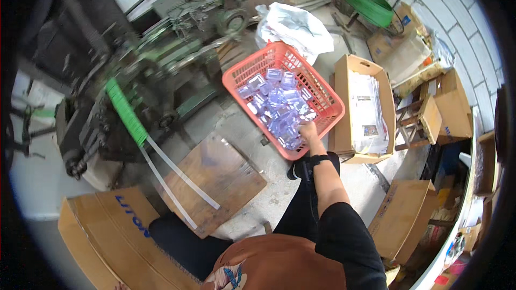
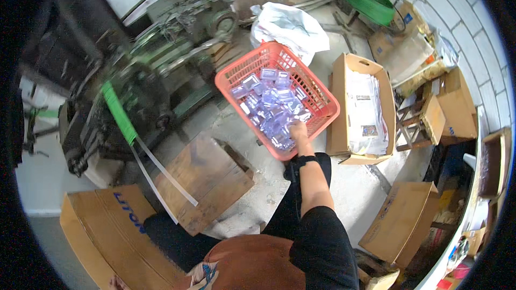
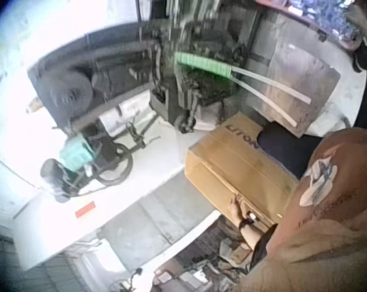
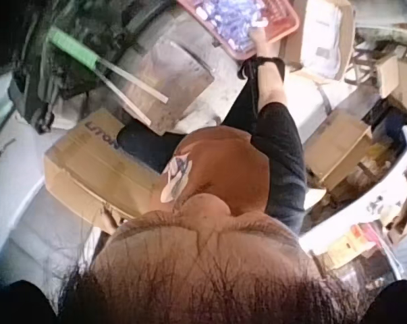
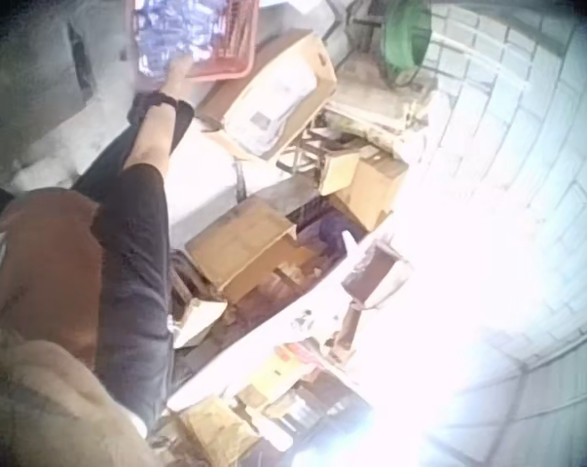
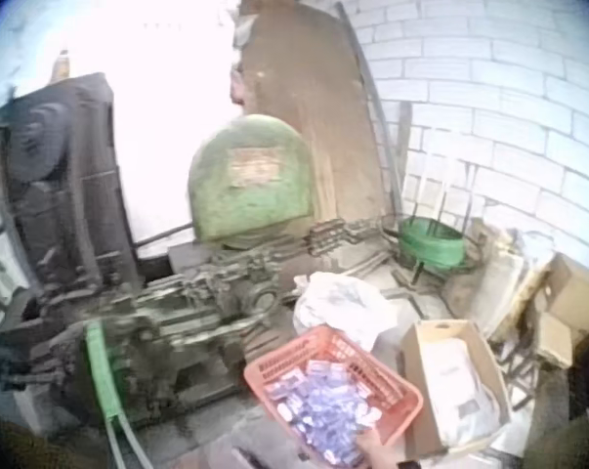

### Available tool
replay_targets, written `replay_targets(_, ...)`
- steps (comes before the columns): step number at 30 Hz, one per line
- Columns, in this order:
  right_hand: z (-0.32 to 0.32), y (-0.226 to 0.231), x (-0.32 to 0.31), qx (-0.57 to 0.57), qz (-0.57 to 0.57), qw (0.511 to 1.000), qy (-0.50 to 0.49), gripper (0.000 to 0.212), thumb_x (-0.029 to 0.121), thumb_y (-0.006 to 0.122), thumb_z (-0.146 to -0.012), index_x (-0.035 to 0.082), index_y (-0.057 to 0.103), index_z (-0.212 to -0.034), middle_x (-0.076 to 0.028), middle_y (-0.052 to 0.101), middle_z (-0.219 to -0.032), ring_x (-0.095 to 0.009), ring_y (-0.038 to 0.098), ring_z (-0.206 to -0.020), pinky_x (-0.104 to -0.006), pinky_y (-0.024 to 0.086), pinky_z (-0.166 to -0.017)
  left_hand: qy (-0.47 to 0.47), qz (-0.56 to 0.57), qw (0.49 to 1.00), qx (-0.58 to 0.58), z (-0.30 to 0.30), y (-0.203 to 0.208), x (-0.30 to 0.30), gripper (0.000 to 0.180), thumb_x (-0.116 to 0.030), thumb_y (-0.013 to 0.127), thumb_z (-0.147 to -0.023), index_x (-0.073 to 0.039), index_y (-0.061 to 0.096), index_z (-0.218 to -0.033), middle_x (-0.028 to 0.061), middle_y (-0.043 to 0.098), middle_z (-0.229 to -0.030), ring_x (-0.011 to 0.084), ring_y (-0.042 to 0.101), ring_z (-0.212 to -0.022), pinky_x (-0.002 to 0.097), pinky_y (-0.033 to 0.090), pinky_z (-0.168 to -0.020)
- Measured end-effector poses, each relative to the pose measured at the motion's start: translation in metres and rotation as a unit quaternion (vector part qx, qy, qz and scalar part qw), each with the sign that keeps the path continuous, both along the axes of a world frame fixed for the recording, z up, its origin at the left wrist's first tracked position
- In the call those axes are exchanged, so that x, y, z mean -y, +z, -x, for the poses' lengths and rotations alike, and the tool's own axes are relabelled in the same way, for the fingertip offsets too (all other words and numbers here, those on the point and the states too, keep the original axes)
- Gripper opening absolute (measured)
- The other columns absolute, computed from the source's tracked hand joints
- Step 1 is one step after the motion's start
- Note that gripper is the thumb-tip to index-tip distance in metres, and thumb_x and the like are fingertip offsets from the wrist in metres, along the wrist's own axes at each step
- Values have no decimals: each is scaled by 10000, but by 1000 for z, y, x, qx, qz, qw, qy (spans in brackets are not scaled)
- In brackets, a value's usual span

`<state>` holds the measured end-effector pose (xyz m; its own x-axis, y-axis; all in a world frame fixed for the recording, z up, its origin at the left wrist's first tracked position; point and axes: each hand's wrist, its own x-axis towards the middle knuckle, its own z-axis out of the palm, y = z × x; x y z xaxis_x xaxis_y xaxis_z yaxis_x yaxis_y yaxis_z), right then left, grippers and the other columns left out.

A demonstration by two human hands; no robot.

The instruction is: Sorting and packing small metal parts into plastic bags at a workbench.

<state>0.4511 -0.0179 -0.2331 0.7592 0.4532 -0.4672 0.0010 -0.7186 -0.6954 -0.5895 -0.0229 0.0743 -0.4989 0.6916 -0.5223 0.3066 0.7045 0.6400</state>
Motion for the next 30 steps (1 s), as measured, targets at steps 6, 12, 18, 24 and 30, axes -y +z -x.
replay_targets(6, -27, 7, -76, 105, 104, 988, 49, 435, 128, 576, -728, 94, 586, -1162, -219, 450, -1311, -352, 529, -1115, -416, 434, -931, -28, 0, 999, -35, -201, 113, 58, 417, -195, 551, -919, 97, 464, -1204, 210, 543, -1136, 276, 608, -941, 349, 518, -784)
replay_targets(12, -85, -27, -108, 40, 51, 984, -166, 703, 118, 624, -700, 21, 319, -1326, -244, 426, -1301, -393, 442, -1189, -415, 398, -981, -407, -283, 859, -127, -310, 141, 102, 285, -175, 673, -810, 24, 604, -1001, 155, 637, -924, 224, 619, -740, 314, 529, -731)
replay_targets(18, -93, -68, -125, 39, 73, 981, -177, 628, 109, 613, -719, 9, 366, -1287, -255, 507, -1215, -369, 474, -1169, -398, 398, -977, -272, -220, 921, -171, -276, 131, 29, 227, -155, 666, -812, 23, 613, -943, 140, 640, -867, 215, 610, -693, 319, 536, -714)
replay_targets(24, -69, -90, -90, 144, -37, 979, -138, 419, 58, 590, -720, -10, 557, -1132, -243, 633, -993, -348, 624, -944, -392, 495, -774, -38, -131, 975, -177, -219, 124, 19, 166, -130, 658, -815, 21, 625, -874, 123, 643, -798, 205, 600, -638, 324, 544, -695)
replay_targets(30, -49, 5, -45, -152, -165, 966, -125, 332, -54, 557, -748, -2, 613, -1071, -94, 639, -881, -133, 586, -686, -262, 448, -519, -352, -394, 848, 42, -326, 120, -56, 259, -126, 588, -870, 68, 540, -1035, 193, 592, -946, 278, 590, -869, 382, 536, -782)
